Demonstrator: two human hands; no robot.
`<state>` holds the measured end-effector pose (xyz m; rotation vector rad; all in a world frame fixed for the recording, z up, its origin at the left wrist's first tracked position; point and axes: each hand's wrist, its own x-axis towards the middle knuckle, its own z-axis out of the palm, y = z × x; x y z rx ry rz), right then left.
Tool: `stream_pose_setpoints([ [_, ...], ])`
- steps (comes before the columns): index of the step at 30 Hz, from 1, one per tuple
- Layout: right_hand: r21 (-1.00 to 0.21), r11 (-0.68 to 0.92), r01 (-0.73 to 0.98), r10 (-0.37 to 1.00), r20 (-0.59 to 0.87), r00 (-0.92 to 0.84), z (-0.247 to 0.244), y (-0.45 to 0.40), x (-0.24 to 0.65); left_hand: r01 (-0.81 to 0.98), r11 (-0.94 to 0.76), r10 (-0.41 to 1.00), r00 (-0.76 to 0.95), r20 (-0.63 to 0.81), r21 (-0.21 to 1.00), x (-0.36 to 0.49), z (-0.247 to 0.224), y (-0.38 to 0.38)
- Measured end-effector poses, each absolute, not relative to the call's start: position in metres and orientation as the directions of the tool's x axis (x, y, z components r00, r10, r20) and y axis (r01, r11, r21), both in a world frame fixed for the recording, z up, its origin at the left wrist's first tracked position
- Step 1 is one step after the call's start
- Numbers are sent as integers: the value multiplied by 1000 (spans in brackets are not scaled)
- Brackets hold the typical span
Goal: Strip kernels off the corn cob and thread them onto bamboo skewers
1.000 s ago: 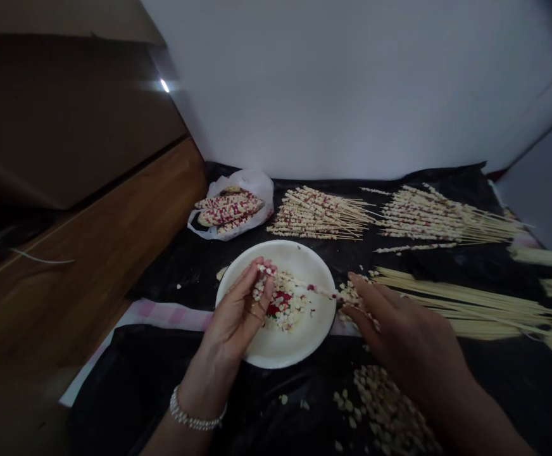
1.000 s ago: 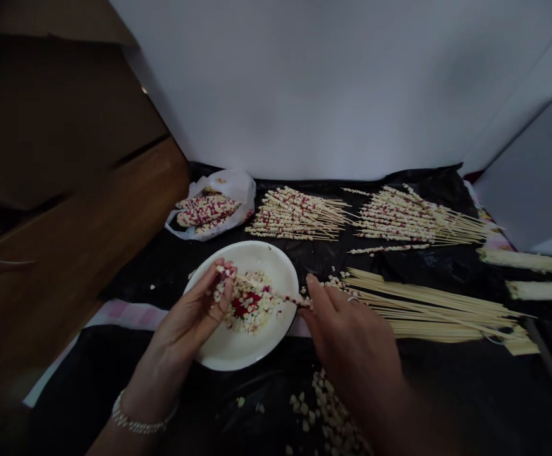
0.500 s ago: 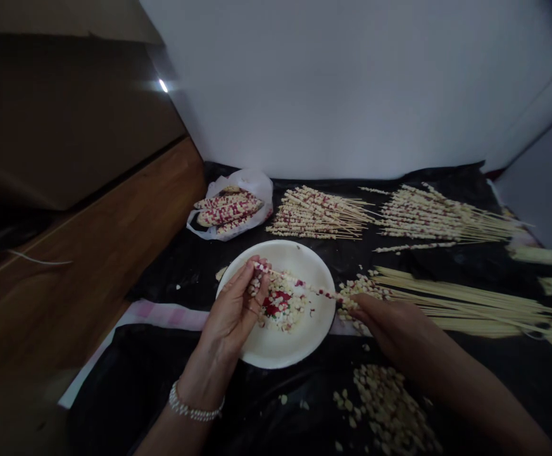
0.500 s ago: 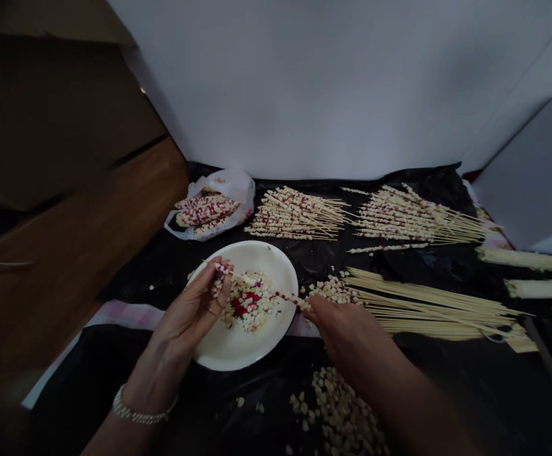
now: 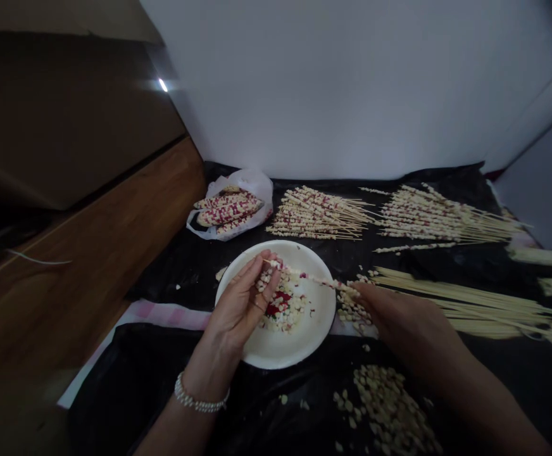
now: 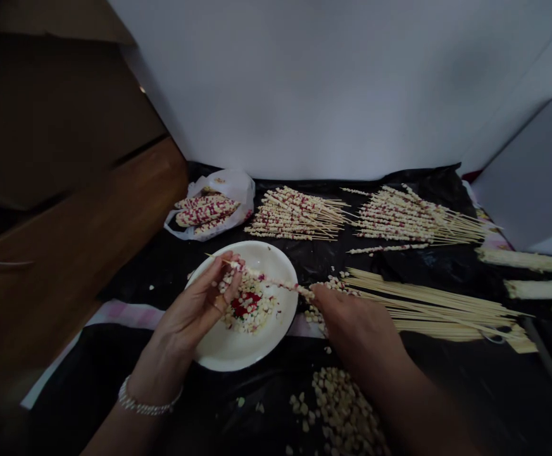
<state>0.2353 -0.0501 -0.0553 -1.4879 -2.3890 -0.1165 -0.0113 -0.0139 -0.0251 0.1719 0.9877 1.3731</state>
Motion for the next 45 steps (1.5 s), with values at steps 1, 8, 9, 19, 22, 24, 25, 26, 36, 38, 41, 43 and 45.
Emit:
stream_pose_setpoints([
  [1,-30,440,898,845,351,-403,-54,-49,236,-729,238,869,-135,-475,642,-11,-25,-14],
  [8,62,493,868,719,533,-446,-42,-56,204,-742,377,836,16,-548,554,19,-33,-31],
  [9,60,517,854,706,535,-465,-44,-59,200,-745,406,830,59,-554,529,23,-33,-34],
  [19,93,475,875,739,497,-455,-61,-67,199,-684,536,836,349,-423,495,0,-39,-38],
  [22,90,472,877,738,503,-449,-63,-67,198,-655,506,857,307,-415,561,-1,-41,-40],
  [24,76,481,873,730,516,-448,-65,-68,197,-645,498,859,278,-429,579,1,-40,-40],
  [25,70,489,869,724,522,-450,-65,-68,197,-641,497,858,263,-441,585,2,-39,-39],
  [26,65,497,866,718,530,-452,-65,-68,196,-637,497,856,247,-455,589,3,-37,-39],
  [36,72,502,862,707,540,-457,-64,-68,196,-680,486,826,151,-543,549,4,-34,-34],
  [38,71,503,861,710,535,-459,-65,-68,196,-676,483,827,142,-545,557,3,-36,-34],
  [41,73,497,864,716,528,-457,-67,-68,195,-658,459,848,123,-516,597,1,-39,-34],
  [43,80,489,869,718,529,-453,-68,-68,195,-655,448,858,124,-499,608,1,-41,-35],
  [45,82,486,870,717,533,-450,-68,-69,195,-656,436,867,122,-483,616,0,-43,-35],
])
